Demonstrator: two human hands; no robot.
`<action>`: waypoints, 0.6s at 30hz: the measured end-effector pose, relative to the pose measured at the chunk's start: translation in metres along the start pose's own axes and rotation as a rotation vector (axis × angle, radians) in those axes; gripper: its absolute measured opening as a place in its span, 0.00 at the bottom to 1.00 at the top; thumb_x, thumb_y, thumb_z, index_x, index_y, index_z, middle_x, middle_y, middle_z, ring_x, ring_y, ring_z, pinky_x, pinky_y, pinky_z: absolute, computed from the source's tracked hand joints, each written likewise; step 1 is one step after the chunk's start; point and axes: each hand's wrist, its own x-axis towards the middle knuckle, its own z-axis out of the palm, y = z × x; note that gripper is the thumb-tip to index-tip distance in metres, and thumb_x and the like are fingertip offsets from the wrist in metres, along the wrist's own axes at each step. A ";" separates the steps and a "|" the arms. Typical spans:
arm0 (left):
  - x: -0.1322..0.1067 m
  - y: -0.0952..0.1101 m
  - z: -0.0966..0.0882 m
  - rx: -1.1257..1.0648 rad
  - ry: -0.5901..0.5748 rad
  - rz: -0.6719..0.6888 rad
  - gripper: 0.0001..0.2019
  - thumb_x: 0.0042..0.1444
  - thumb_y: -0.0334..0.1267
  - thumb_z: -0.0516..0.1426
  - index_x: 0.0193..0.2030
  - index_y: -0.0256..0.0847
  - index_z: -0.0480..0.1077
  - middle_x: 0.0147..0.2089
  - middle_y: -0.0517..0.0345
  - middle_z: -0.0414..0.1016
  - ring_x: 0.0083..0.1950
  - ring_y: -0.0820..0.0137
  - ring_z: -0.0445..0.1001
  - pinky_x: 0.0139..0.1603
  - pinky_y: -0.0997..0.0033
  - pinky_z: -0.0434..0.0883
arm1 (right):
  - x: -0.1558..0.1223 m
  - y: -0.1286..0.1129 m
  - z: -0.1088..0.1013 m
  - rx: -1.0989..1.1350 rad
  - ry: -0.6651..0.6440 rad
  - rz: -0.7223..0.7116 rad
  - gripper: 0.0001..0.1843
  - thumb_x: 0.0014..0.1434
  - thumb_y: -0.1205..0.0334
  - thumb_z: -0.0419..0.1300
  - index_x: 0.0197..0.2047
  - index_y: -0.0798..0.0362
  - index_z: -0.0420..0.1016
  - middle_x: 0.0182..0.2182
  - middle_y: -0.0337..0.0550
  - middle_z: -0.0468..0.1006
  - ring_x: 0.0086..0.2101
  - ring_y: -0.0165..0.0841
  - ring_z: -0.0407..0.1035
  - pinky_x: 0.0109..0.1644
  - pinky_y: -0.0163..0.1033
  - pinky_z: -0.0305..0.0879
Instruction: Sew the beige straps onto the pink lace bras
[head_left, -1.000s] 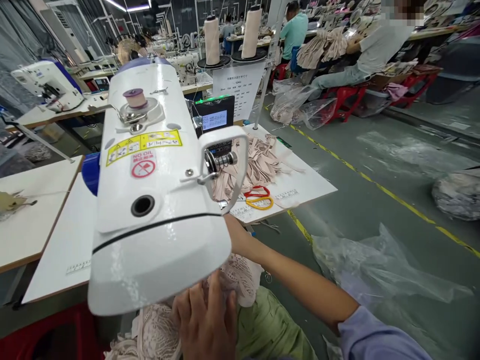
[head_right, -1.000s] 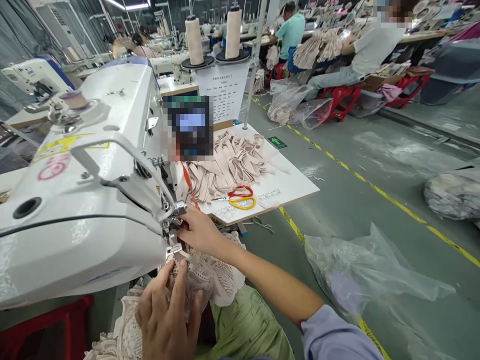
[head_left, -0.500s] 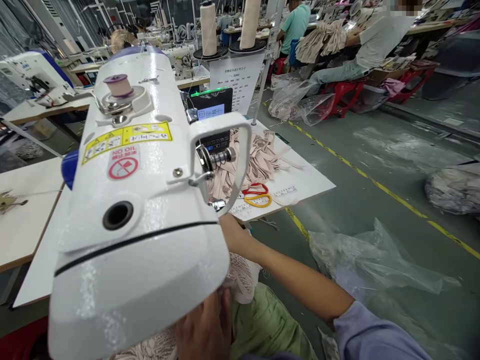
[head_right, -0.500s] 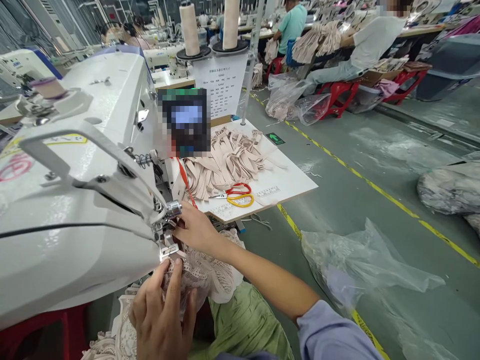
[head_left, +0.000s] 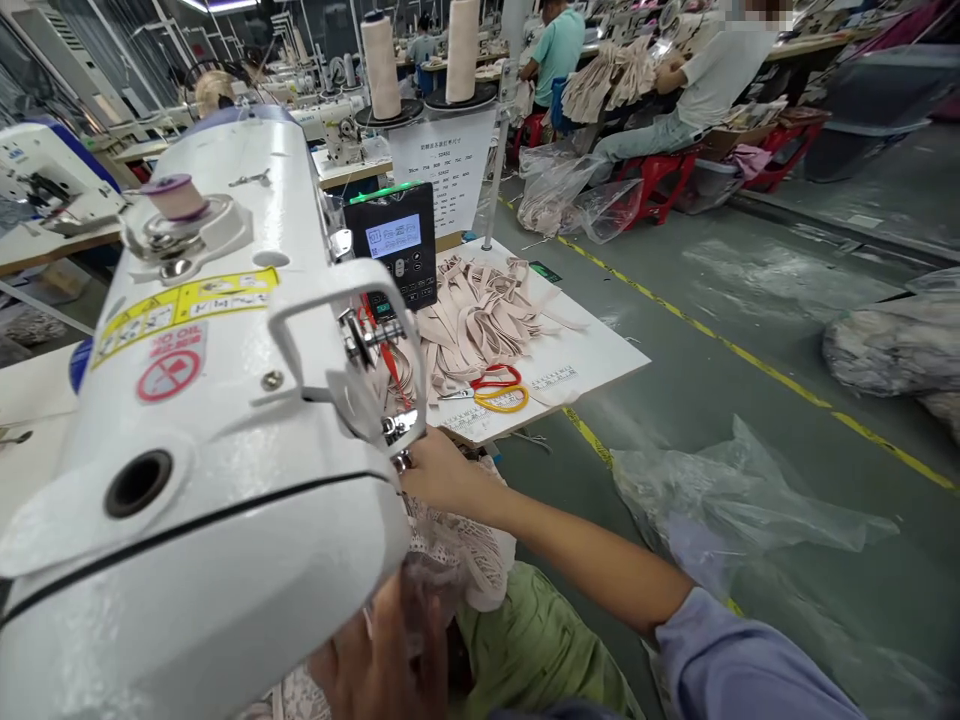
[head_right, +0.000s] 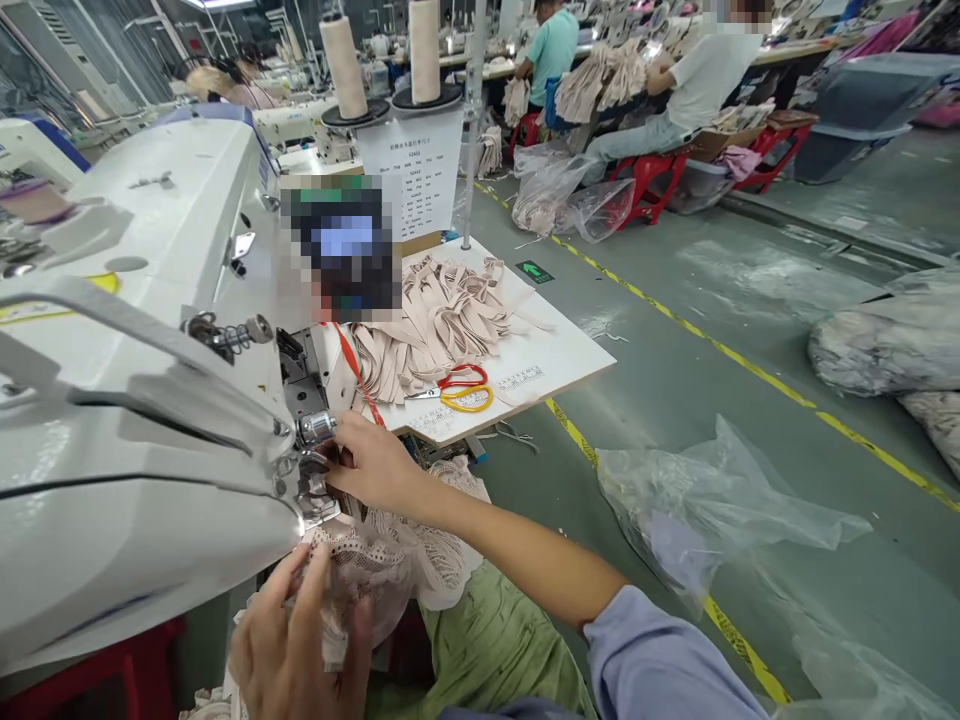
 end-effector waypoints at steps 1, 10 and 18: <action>-0.001 -0.005 -0.001 -0.023 0.020 -0.022 0.26 0.59 0.41 0.60 0.63 0.41 0.63 0.59 0.35 0.70 0.57 0.47 0.71 0.57 0.47 0.64 | 0.000 0.002 0.001 -0.001 0.000 -0.015 0.06 0.52 0.72 0.61 0.31 0.51 0.72 0.39 0.41 0.74 0.39 0.37 0.70 0.43 0.39 0.67; -0.009 -0.048 0.009 -0.446 -0.145 -0.487 0.19 0.66 0.48 0.49 0.57 0.41 0.67 0.50 0.46 0.74 0.58 0.56 0.70 0.61 0.53 0.66 | -0.002 0.001 0.006 -0.005 0.051 -0.003 0.03 0.56 0.68 0.62 0.34 0.51 0.74 0.39 0.45 0.75 0.36 0.37 0.70 0.38 0.41 0.66; 0.003 -0.058 0.015 -0.594 -0.233 -0.526 0.22 0.66 0.53 0.47 0.40 0.41 0.76 0.35 0.54 0.78 0.42 0.62 0.76 0.42 0.67 0.75 | -0.002 -0.001 0.003 0.026 0.054 -0.009 0.07 0.54 0.72 0.61 0.31 0.50 0.71 0.35 0.41 0.72 0.34 0.34 0.66 0.38 0.38 0.65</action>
